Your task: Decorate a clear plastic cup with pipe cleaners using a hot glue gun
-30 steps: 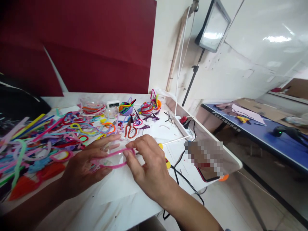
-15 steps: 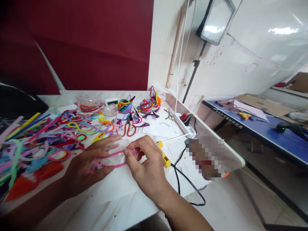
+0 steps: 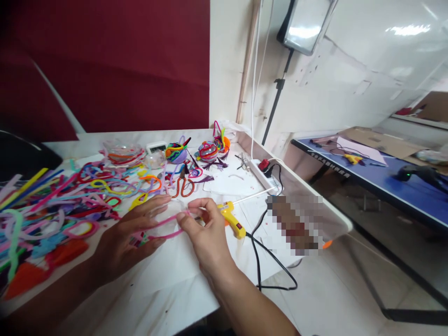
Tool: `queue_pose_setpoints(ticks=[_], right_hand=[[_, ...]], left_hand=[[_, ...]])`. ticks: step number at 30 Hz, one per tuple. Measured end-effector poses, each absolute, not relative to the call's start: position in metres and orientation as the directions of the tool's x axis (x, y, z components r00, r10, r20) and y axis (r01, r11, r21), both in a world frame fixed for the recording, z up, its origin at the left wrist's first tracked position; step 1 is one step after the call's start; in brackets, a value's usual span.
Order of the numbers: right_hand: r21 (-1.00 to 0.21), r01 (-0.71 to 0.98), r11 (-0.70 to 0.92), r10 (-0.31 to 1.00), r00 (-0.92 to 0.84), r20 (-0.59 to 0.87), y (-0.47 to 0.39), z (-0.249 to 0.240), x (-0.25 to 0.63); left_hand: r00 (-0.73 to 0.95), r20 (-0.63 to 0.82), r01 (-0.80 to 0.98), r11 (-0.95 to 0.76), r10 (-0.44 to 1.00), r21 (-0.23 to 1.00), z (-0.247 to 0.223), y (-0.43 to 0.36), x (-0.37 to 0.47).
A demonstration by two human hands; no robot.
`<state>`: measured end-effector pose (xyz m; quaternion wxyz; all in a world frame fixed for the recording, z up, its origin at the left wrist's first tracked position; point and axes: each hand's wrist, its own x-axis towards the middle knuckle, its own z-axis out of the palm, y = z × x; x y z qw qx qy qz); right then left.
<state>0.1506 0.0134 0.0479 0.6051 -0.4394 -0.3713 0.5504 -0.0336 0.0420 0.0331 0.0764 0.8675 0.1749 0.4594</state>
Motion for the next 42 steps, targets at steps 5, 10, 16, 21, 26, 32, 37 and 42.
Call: queue_pose_setpoints(ticks=[5, 10, 16, 21, 26, 32, 37, 42], right_hand=[[-0.743, -0.647, -0.171, 0.963, 0.048, -0.264, 0.011, 0.050, 0.144], [-0.522, -0.821, -0.230, 0.945, -0.062, -0.320, 0.010, 0.052, 0.138], [-0.426, -0.878, -0.217, 0.926, -0.048, -0.375, 0.012, 0.052, 0.134], [-0.426, -0.884, -0.191, 0.931, -0.026, -0.364, 0.011, 0.051, 0.133], [-0.435, -0.882, -0.182, 0.936, -0.020, -0.352, 0.010, 0.050, 0.136], [-0.453, -0.877, -0.159, 0.944, -0.002, -0.329, 0.012, 0.048, 0.140], [-0.464, -0.870, -0.164, 0.938, 0.009, -0.347, 0.012, 0.046, 0.142], [-0.474, -0.865, -0.167, 0.941, 0.004, -0.338, 0.012, 0.044, 0.143]], left_hand=[[0.537, 0.771, 0.230, -0.939, 0.342, 0.256, 0.031, 0.045, -0.035], [0.562, 0.759, 0.222, -0.943, 0.330, 0.246, 0.026, 0.047, -0.037], [0.539, 0.749, 0.260, -0.922, 0.385, 0.287, 0.026, 0.044, -0.035], [0.557, 0.721, 0.305, -0.909, 0.413, 0.285, 0.036, 0.039, -0.034], [0.560, 0.709, 0.360, -0.896, 0.429, 0.258, 0.048, 0.036, -0.034], [0.597, 0.683, 0.437, -0.884, 0.422, 0.164, 0.052, 0.037, -0.040], [0.613, 0.678, 0.440, -0.888, 0.406, 0.134, 0.051, 0.038, -0.047], [0.617, 0.688, 0.420, -0.899, 0.382, 0.123, 0.059, 0.039, -0.045]])
